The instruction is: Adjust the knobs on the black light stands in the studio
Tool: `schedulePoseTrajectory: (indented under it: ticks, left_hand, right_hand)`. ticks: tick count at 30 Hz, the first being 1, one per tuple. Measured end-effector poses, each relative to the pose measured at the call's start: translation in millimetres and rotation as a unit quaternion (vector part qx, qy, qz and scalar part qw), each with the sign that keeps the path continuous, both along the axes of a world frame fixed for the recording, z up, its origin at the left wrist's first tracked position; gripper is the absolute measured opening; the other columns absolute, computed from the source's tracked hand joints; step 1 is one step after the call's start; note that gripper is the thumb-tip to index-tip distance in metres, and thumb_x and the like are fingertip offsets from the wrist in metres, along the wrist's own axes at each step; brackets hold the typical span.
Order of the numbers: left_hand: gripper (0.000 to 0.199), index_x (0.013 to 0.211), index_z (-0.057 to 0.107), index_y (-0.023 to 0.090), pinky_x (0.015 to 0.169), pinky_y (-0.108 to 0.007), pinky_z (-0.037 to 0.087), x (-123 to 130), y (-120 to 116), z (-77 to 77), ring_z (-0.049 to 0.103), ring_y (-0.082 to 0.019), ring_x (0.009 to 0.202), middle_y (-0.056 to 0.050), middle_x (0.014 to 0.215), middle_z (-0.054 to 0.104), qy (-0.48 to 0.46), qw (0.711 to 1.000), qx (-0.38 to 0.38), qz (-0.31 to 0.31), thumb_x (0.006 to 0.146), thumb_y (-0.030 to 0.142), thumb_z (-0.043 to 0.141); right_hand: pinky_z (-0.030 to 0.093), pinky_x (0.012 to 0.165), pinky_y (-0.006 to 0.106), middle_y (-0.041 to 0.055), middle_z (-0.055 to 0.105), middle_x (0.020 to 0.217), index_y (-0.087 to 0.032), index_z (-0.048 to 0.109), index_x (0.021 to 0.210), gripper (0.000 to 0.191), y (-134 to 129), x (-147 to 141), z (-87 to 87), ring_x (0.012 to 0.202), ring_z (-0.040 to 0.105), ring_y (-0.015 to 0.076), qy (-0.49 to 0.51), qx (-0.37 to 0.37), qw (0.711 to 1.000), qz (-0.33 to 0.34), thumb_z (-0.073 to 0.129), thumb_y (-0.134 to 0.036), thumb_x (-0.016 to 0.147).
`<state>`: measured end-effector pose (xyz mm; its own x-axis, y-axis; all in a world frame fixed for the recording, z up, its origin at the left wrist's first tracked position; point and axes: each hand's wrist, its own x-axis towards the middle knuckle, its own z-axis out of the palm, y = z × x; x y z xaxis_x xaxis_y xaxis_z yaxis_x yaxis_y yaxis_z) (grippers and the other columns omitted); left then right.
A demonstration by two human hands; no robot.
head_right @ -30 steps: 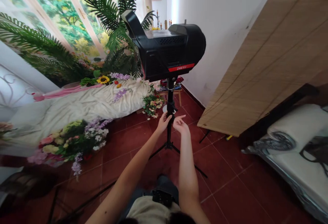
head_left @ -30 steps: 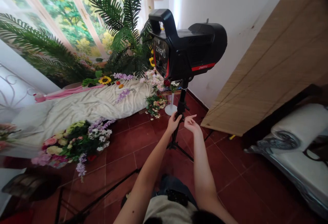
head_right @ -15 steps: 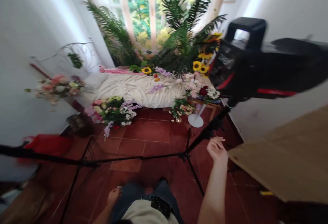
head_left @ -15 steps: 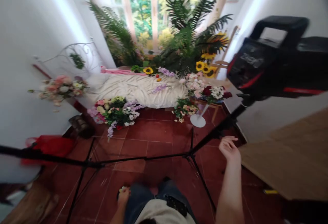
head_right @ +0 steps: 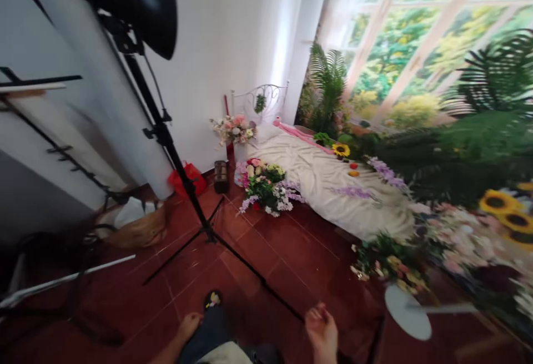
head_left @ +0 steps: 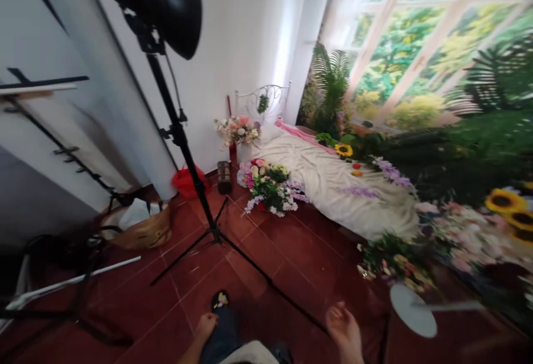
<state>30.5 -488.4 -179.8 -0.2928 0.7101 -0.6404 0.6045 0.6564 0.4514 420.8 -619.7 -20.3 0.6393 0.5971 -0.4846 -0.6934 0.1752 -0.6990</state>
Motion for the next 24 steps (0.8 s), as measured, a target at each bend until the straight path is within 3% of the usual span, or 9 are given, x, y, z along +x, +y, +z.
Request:
schedulePoseTrajectory:
  ticks: [5,7,9,12,15,17,19,21,24]
  left_hand:
    - [0.018,0.041,0.048,0.017,0.045,-0.023,0.038,-19.1,80.7,-6.0,0.055,-0.016,0.043,0.002,0.038,0.048,-0.142,0.990,-0.012,0.014,0.057,0.022,0.055]
    - [0.019,0.044,0.049,0.016,0.047,-0.024,0.039,-27.2,116.3,-2.3,0.055,-0.015,0.045,0.002,0.040,0.048,-0.171,0.985,0.010,0.016,0.058,0.025,0.058]
    - [0.019,0.048,0.050,0.016,0.053,-0.027,0.043,-36.0,157.1,11.3,0.057,-0.017,0.052,0.002,0.045,0.050,-0.193,0.979,0.062,0.014,0.058,0.028,0.061]
    - [0.014,0.061,0.054,0.016,0.073,-0.032,0.048,-47.8,231.9,56.9,0.061,-0.019,0.075,-0.001,0.065,0.059,-0.199,0.950,0.241,0.021,0.059,0.027,0.063]
    - [0.034,0.090,0.056,0.017,0.089,-0.037,0.044,-52.4,314.6,126.4,0.058,-0.021,0.096,-0.006,0.098,0.059,-0.164,0.885,0.430,0.073,0.061,0.031,0.068]
    - [0.049,0.103,0.052,0.018,0.095,-0.037,0.041,-49.8,364.8,173.3,0.053,-0.022,0.107,-0.010,0.112,0.054,-0.170,0.836,0.513,0.090,0.061,0.033,0.071]
    - [0.053,0.106,0.051,0.018,0.094,-0.034,0.041,-44.4,405.4,210.2,0.055,-0.019,0.104,-0.010,0.109,0.056,-0.223,0.801,0.549,0.080,0.060,0.034,0.074]
    - [0.047,0.100,0.055,0.018,0.086,-0.030,0.045,-39.5,434.3,231.4,0.059,-0.016,0.089,-0.007,0.095,0.062,-0.289,0.790,0.540,0.042,0.061,0.038,0.073]
    - [0.036,0.080,0.059,0.016,0.066,-0.026,0.046,-36.2,457.2,235.5,0.058,-0.013,0.063,-0.003,0.068,0.062,-0.339,0.804,0.488,0.008,0.064,0.045,0.070]
  right_hand:
    - [0.034,0.039,0.020,-0.0052,0.052,0.056,-0.022,0.054,0.069,0.014,148.3,-136.6,20.2,0.041,0.042,0.0060,0.174,0.023,0.973,0.149,0.061,-0.019,0.058]
    - [0.035,0.040,0.017,-0.0057,0.053,0.057,-0.021,0.054,0.073,0.014,190.1,-177.6,24.6,0.042,0.044,0.0046,0.214,0.036,0.957,0.194,0.061,-0.019,0.061]
    - [0.035,0.042,0.015,-0.0066,0.053,0.057,-0.021,0.052,0.074,0.014,222.0,-209.2,26.5,0.043,0.044,0.0033,0.218,0.047,0.950,0.220,0.062,-0.019,0.063]
    - [0.035,0.042,0.015,-0.0074,0.052,0.056,-0.021,0.051,0.074,0.015,254.3,-240.9,26.9,0.042,0.044,0.0034,0.178,0.047,0.950,0.253,0.062,-0.022,0.065]
    - [0.034,0.041,0.016,-0.0073,0.052,0.056,-0.021,0.051,0.075,0.016,274.0,-256.8,26.8,0.041,0.044,0.0045,0.142,0.024,0.950,0.278,0.063,-0.025,0.065]
    - [0.033,0.040,0.016,-0.0069,0.054,0.057,-0.021,0.052,0.076,0.017,284.3,-261.0,26.7,0.042,0.045,0.0048,0.133,-0.001,0.949,0.286,0.064,-0.026,0.065]
    - [0.033,0.041,0.017,-0.0062,0.055,0.058,-0.021,0.053,0.075,0.017,294.4,-262.6,26.3,0.043,0.046,0.0056,0.114,-0.018,0.947,0.299,0.064,-0.028,0.064]
    - [0.035,0.043,0.018,-0.0051,0.057,0.059,-0.021,0.055,0.076,0.019,306.3,-263.7,25.7,0.045,0.048,0.0068,0.080,-0.021,0.941,0.328,0.066,-0.032,0.064]
    - [0.037,0.047,0.020,-0.0018,0.062,0.064,-0.019,0.058,0.082,0.028,333.8,-266.1,25.4,0.050,0.052,0.0086,0.022,-0.002,0.914,0.404,0.067,-0.038,0.064]
